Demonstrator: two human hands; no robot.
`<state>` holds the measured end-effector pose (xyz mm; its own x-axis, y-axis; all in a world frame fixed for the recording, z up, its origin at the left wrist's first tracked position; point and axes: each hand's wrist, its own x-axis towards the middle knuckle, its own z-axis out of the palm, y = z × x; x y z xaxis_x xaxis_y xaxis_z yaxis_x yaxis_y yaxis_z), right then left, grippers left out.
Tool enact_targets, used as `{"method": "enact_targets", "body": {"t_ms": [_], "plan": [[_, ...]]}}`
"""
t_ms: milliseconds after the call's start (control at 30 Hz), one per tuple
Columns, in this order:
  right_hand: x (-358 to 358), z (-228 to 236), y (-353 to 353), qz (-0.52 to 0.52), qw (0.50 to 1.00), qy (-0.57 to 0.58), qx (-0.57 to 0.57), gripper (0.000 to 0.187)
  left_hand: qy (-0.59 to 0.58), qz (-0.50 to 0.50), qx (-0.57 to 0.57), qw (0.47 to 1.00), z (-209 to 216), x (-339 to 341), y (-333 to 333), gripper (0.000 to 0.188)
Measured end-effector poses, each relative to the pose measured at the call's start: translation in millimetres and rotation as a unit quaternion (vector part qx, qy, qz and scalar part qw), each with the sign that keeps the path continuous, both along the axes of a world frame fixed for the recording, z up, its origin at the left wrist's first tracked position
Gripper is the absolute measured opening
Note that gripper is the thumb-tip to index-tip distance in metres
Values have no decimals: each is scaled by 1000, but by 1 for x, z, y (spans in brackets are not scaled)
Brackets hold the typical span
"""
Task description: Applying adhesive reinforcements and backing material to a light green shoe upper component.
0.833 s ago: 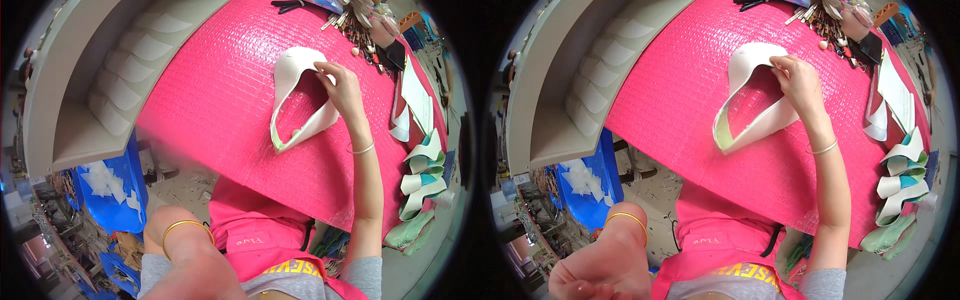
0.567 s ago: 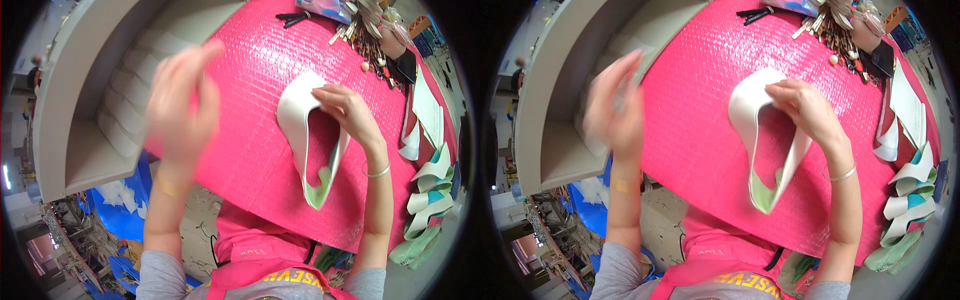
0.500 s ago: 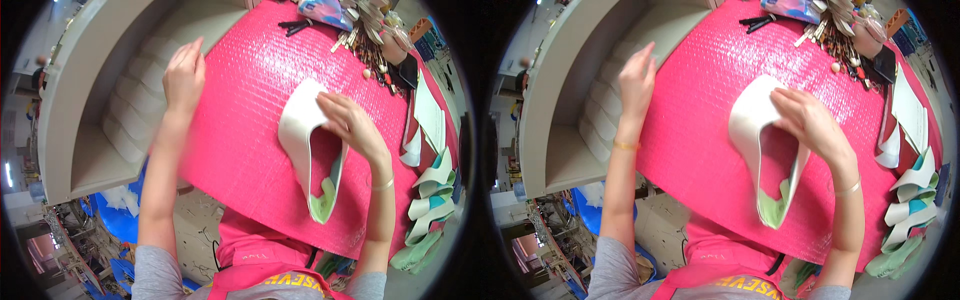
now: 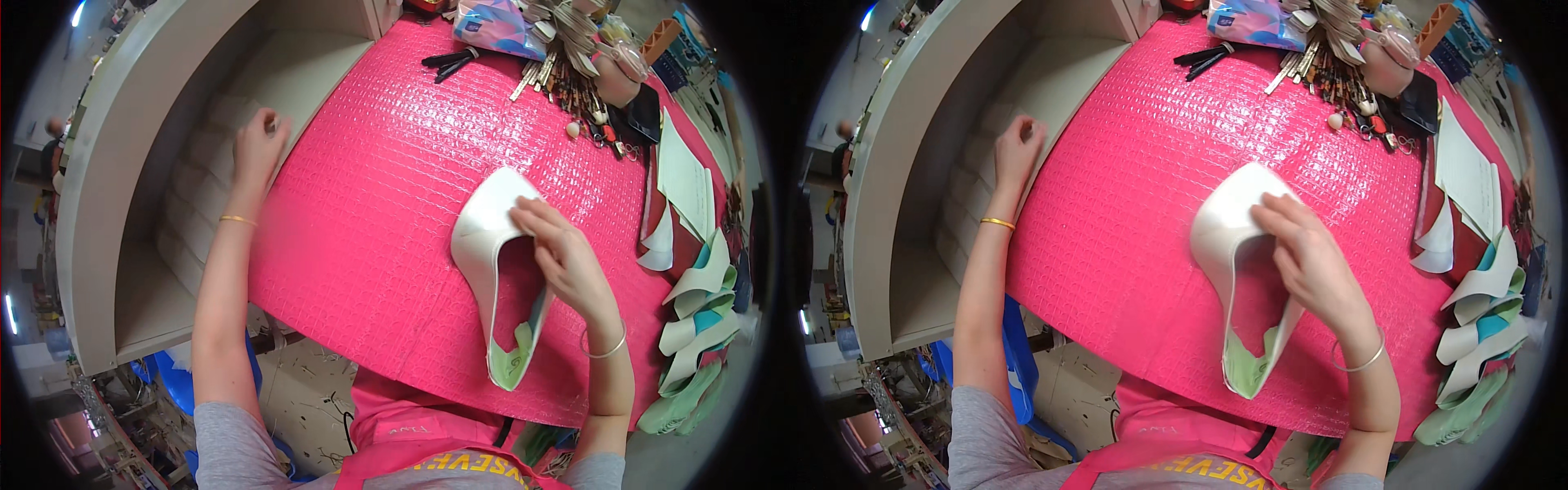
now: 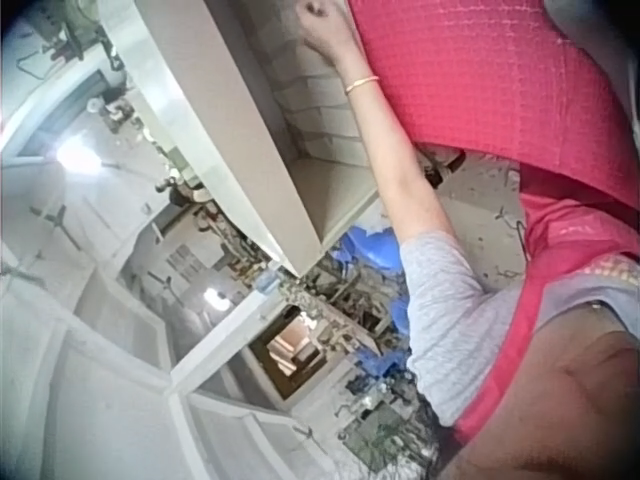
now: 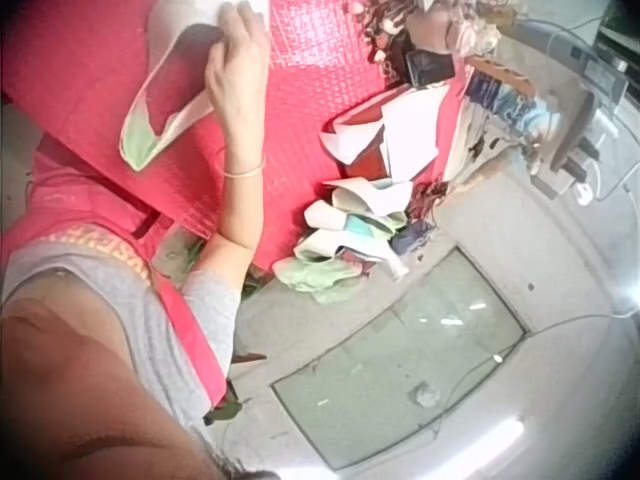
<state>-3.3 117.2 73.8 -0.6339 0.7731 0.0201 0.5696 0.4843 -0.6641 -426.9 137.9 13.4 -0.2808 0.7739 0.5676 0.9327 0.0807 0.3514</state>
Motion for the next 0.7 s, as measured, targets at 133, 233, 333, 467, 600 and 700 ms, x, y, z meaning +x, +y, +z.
{"method": "enact_targets", "body": {"t_ms": [133,233,333,467,600,700], "plan": [[-14,21,-19,-25,998,44,-23,36,77,42,-19,996,6,-5,-10,16],[-18,26,-33,12,983,128,-130,35,90,44,90,991,35,-9,-21,16],[-53,43,-36,69,874,259,-406,43,64,144,68,985,63,-10,-47,15],[-124,30,-7,81,847,220,-477,47,-98,-2,129,987,91,33,-64,13],[-155,27,-5,134,862,207,-443,46,-75,-17,-1,997,85,24,-56,18],[-131,34,-18,185,882,164,-402,41,9,-60,44,997,34,3,-36,19]]}}
